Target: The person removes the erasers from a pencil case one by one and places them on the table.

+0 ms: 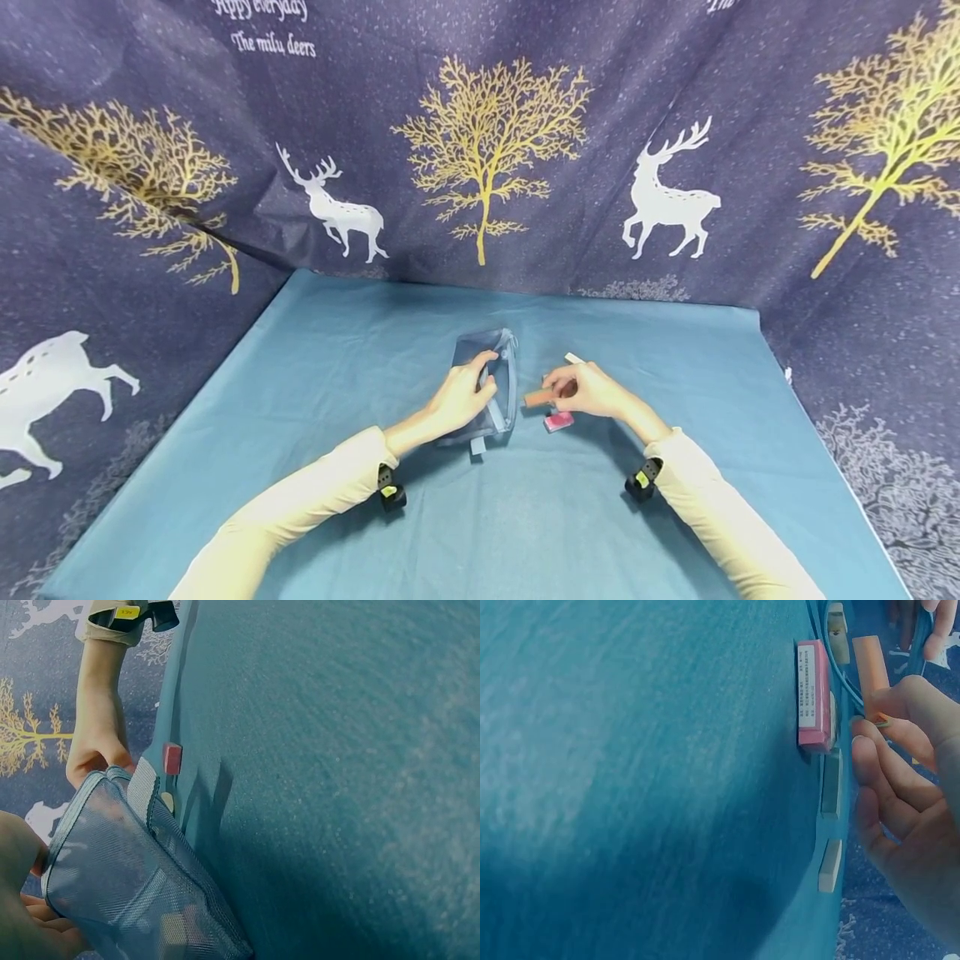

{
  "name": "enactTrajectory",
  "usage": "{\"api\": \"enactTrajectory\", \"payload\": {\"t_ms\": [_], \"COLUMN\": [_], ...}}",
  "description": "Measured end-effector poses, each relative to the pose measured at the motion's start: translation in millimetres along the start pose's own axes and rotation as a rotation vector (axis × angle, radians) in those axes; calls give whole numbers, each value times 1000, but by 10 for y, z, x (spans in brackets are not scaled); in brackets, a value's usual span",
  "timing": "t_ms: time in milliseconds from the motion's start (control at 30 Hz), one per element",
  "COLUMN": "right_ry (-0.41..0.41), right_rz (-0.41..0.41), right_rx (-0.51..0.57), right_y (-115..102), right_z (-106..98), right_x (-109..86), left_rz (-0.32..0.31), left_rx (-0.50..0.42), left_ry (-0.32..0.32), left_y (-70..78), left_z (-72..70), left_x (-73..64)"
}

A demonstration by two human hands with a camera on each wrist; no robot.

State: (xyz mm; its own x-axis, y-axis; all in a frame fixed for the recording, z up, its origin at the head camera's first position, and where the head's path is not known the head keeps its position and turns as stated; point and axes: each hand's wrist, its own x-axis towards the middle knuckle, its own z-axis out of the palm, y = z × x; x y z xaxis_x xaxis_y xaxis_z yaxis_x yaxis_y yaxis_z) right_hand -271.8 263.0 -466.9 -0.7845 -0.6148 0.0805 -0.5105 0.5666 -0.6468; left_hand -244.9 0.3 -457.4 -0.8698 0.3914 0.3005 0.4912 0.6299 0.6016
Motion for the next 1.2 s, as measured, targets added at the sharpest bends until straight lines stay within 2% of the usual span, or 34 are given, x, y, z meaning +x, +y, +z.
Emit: {"api": "enactTrajectory", "payload": {"t_ms": [267,533,767,933,1200], "right_ry": [-3,6,17,28,12], "right_rz": [-3,-7,-49,-31,-12], "right_rx": [-15,-39,-56,-60,-71], "right_y": [45,56,86,92,94], "right_z": [-24,-41,-40,-68,-91], "right_x": [-31,-43,-77,-115,-175], "left_rz": [-9,11,-2,2,-16], "left_rx": [1,7,10,-1,-21], "left_ry": [-14,12,1,7,-22], "left_y": [6,19,12,17,3], "left_z": [13,-2,3,-18,2], "left_x": [7,14,10,19,10]}}
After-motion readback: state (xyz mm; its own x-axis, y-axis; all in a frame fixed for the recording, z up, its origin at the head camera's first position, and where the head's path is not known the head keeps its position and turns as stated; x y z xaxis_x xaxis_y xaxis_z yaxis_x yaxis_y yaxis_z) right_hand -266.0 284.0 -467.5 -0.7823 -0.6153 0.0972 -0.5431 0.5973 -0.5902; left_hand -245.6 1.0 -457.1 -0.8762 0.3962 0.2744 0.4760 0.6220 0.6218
